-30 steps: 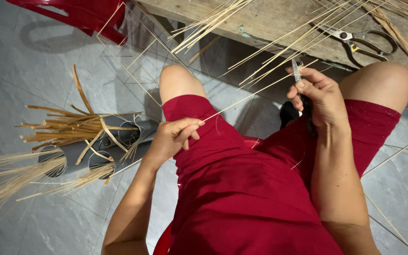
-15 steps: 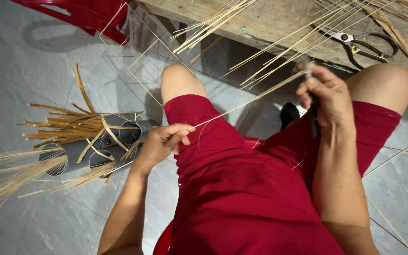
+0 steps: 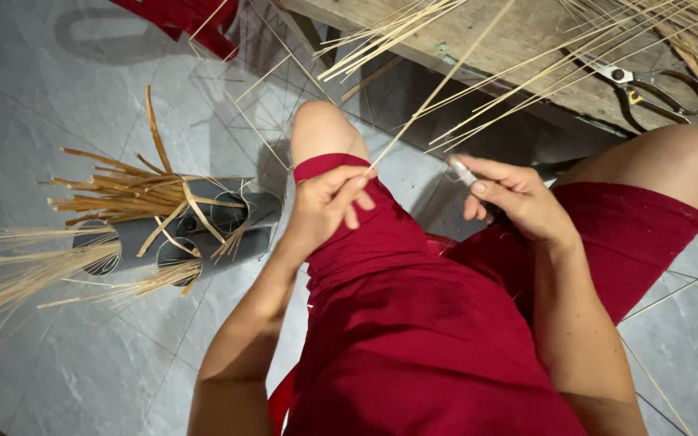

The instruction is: The person sits on the floor and uses a small knife to peel thin strips of bamboo. They hold the bamboo in their left hand and scrape the knife along its length to remove the outer layer, repeating this process for multiple pieces.

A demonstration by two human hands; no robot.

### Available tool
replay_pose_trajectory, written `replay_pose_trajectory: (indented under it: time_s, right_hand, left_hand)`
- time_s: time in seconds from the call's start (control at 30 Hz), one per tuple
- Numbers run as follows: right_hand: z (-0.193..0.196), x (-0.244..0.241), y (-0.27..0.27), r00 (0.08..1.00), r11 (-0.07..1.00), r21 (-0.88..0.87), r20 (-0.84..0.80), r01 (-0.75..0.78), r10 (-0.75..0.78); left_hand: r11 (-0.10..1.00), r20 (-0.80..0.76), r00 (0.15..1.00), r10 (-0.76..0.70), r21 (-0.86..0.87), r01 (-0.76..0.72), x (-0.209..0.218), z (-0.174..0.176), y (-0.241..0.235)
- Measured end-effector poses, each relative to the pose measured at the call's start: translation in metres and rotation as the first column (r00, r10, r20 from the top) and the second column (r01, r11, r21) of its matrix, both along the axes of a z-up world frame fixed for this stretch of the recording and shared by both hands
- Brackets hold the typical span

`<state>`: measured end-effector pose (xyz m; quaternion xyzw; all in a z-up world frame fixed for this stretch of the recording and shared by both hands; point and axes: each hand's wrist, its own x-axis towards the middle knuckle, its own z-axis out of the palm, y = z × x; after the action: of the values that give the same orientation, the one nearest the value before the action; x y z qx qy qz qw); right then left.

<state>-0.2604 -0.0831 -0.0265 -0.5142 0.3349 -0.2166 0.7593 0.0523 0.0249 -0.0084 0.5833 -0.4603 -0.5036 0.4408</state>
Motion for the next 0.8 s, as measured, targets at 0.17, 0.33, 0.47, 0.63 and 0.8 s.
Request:
replay_pose_trajectory:
  time_s: [0.17, 0.33, 0.47, 0.63, 0.8]
  right_hand:
    - [0.013, 0.009, 0.004, 0.997, 0.996, -0.08, 0.078, 0.037, -0.031]
    - [0.025, 0.012, 0.006, 0.986, 0.991, -0.073, 0.132, 0.112, -0.102]
    - [0.025, 0.013, 0.005, 0.984, 0.984, -0.122, 0.136, 0.131, -0.115]
    - [0.016, 0.012, 0.006, 0.991, 0.955, -0.269, 0.074, 0.124, -0.108]
    - [0.001, 0.005, 0.005, 0.948, 0.891, -0.336, 0.023, 0.306, -0.317]
  left_hand:
    - [0.997, 0.067, 0.998, -0.007, -0.081, 0.012, -0.038, -0.001, -0.032]
    - [0.995, 0.149, 0.988, -0.042, -0.086, 0.055, -0.06, 0.01, -0.044]
    - [0.991, 0.201, 0.975, -0.096, -0.072, 0.112, -0.067, 0.016, -0.044]
    - [0.987, 0.233, 0.962, -0.145, -0.039, 0.158, -0.07, 0.024, -0.04]
    - [0.985, 0.228, 0.959, -0.171, 0.029, 0.169, -0.069, 0.026, -0.037]
